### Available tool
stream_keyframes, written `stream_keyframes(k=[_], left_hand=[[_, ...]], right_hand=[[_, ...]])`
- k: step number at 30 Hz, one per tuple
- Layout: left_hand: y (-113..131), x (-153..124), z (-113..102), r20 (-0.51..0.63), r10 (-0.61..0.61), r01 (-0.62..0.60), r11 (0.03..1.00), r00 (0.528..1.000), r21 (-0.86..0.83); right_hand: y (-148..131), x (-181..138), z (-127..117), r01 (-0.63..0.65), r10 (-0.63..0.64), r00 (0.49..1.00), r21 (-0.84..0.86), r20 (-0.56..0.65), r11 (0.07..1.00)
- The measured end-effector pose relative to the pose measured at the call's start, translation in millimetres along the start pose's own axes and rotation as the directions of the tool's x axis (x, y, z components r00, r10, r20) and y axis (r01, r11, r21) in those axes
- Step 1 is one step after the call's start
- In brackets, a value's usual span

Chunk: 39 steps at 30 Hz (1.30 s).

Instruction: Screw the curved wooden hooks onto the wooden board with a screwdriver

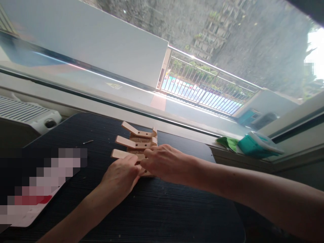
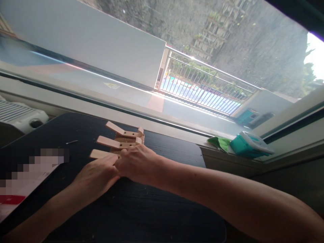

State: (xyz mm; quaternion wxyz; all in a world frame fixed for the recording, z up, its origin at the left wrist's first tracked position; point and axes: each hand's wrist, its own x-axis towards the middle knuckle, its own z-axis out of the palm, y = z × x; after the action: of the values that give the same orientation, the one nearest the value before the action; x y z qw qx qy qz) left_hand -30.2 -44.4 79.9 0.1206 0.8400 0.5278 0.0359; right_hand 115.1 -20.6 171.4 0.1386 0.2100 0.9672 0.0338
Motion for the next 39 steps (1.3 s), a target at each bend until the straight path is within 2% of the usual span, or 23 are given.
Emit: stream_keyframes(k=[6,10,17,20,25,28,33,35,39], left_hand=[[-0.6,-0.1,4.0,-0.006,-0.006,0.006,0.998,1.0,0.058],[-1.0,-0.1,6.7,-0.006,-0.011,0.012,0.997,1.0,0.071],[-2.2,1.3,8.3,-0.029,-0.032,0.033,0.999,0.999,0.016],[-1.4,0.6,6.7,-0.034,-0.035,0.035,0.999,0.999,0.009],[-0.1,0.4,3.8,0.007,-0.009,0.009,0.999,1.0,0.043],[0.0,1.7,2.9,0.029,-0.019,0.017,0.998,0.999,0.057],[-0.4,0.9,3.1,0.027,-0.002,0.0,0.998,1.0,0.058],[-0.3,0.1,4.0,0.028,-0.007,0.006,0.998,1.0,0.058],[0.3,-0.1,5.9,0.014,-0.029,0.028,0.998,0.999,0.051]], right_hand=[[-3.3,0.4,6.5,-0.168,0.166,0.986,0.114,0.023,0.979],[-6.0,-1.4,16.7,-0.266,0.27,0.962,0.105,-0.029,0.958],[-10.6,-2.4,3.7,-0.151,0.15,0.987,-0.006,-0.062,0.989],[-6.5,-0.2,-1.3,-0.048,0.047,0.999,-0.084,-0.011,0.995],[0.4,0.9,8.8,0.044,-0.048,0.998,-0.079,-0.046,0.996],[-1.8,0.5,12.6,-0.006,0.005,0.999,-0.023,-0.041,1.0],[-6.3,5.3,14.7,-0.211,0.207,0.969,0.018,0.133,0.977],[-7.3,5.8,17.9,-0.243,0.238,0.964,0.024,0.118,0.97],[-9.5,-0.8,14.4,-0.264,0.264,0.964,0.084,0.011,0.961]])
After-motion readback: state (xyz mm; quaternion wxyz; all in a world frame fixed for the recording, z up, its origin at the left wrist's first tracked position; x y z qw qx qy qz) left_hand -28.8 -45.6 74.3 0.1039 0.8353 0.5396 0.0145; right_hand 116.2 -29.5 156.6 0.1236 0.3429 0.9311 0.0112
